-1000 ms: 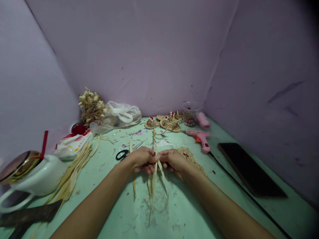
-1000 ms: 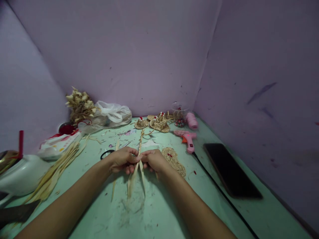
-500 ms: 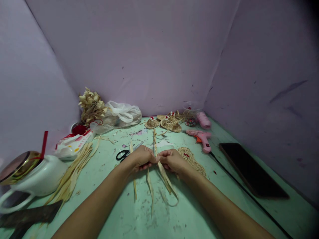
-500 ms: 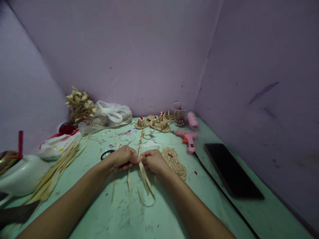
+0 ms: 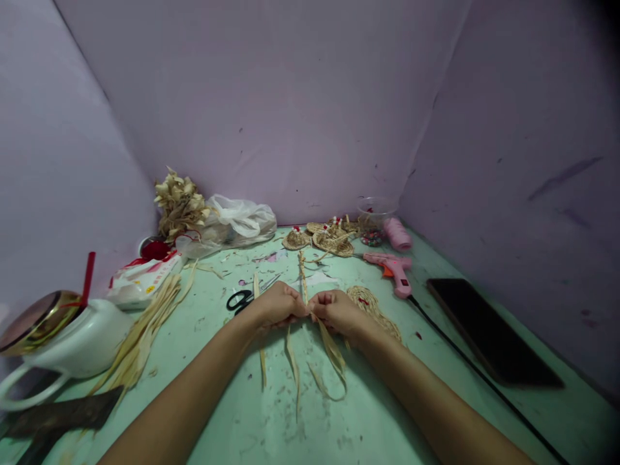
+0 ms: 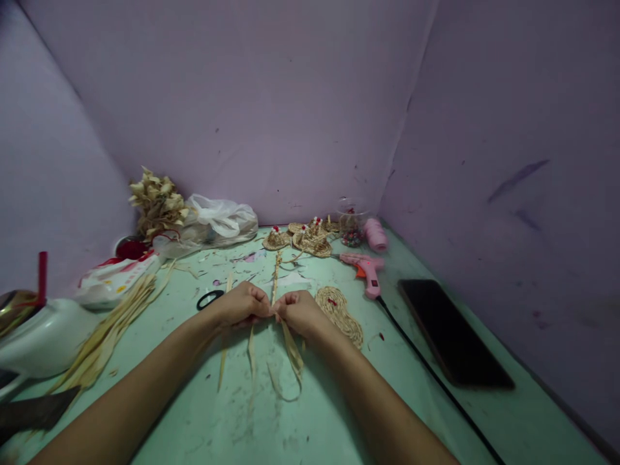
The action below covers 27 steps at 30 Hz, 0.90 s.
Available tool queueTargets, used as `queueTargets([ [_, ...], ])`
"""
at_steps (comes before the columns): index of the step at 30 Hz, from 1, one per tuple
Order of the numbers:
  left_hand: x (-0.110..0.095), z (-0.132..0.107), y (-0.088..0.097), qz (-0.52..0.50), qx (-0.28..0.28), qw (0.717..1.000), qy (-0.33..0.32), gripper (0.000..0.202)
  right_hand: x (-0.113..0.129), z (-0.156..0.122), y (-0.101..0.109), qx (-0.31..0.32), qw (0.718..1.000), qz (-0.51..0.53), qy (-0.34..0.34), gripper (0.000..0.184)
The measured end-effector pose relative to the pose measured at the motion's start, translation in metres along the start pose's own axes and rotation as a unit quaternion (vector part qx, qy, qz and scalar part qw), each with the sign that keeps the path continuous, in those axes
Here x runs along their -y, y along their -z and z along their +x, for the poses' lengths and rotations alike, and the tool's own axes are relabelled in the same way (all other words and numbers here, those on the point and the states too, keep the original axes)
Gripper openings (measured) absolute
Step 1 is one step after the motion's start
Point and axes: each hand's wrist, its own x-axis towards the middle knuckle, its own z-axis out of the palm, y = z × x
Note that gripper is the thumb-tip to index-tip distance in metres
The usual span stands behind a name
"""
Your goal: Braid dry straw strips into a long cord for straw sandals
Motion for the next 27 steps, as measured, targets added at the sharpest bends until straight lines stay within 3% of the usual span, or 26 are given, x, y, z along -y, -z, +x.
queueTargets([
  [7,-0.002,0.001,-0.006,-0.046,-0.037,0.998,0.013,0.009,-0.008,0.007,0.006,-0.042,0.984,-0.132,0.115,0.009],
  [15,-0.006,-0.001,-0.015,-0.055,-0.079,0.995,0.028,0.016,-0.003,0.002,0.014,-0.088,0.953,-0.278,0.087,0.011],
  [21,0.000,0.002,-0.015,-0.109,-0.047,0.989,0.091,0.013,0.005,-0.013,0.001,-0.114,0.919,-0.357,0.123,0.013],
  [24,0.007,0.001,-0.016,-0.122,-0.055,0.989,0.068,0.011,0.004,-0.017,-0.008,-0.124,0.900,-0.387,0.158,0.014],
  [27,0.012,-0.002,-0.017,-0.126,-0.086,0.988,0.028,0.007,0.002,-0.018,-0.010,-0.086,0.903,-0.386,0.169,0.014],
])
